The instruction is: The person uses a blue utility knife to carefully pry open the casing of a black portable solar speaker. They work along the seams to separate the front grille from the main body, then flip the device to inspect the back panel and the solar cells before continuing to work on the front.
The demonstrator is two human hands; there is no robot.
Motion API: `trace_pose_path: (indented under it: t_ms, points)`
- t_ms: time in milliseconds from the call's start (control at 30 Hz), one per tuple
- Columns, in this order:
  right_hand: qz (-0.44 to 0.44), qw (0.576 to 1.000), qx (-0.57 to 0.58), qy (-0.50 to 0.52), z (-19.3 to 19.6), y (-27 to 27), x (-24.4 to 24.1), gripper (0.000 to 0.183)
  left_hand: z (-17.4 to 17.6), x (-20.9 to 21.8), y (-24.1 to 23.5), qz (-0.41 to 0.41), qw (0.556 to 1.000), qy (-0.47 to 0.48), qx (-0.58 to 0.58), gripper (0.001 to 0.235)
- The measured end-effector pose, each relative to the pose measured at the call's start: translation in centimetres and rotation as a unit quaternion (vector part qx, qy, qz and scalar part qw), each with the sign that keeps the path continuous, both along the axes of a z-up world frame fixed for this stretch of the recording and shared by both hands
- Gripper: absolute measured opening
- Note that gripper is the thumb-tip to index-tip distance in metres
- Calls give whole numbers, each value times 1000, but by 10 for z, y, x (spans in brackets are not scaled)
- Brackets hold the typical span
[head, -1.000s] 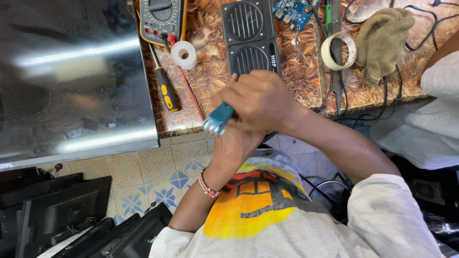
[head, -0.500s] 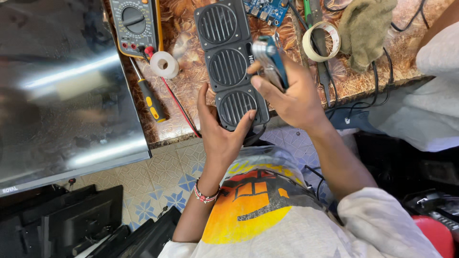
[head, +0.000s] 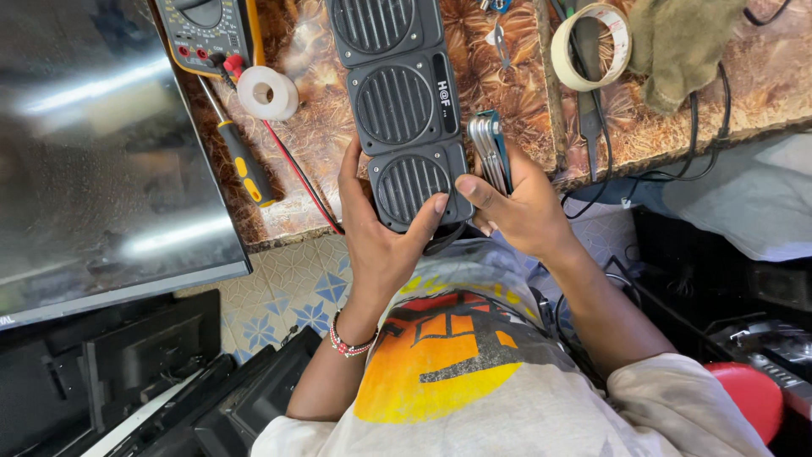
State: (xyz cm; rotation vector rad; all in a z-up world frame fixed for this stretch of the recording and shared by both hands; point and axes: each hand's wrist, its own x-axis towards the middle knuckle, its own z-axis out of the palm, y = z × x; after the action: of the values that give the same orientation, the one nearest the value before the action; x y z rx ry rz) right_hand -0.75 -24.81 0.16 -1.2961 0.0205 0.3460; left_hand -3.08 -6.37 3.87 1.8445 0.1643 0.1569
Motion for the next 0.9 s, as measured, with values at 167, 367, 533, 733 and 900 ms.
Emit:
trace_pose_path:
  t_ms: [167, 367, 533, 733, 900]
  points:
    - [-25, 999, -17, -26, -24, 0, -5, 31, -4, -1, 4, -5, 1000, -17, 17, 103]
    - [-94, 995, -13, 1, 0, 10, -19, 31, 2, -20, -3, -22, 985, 4, 170, 129]
    - [-109, 994, 19, 15, -7, 15, -34, 33, 8, -15, -20, 54, 921, 11, 386, 143]
    - [-89, 991, 72, 74, -29, 15, -43, 54, 17, -8, -8, 33, 925, 24, 377, 111]
    - [-57, 993, 88, 56, -26, 22, -46, 46, 30, -16, 12, -18, 973, 39, 226, 97]
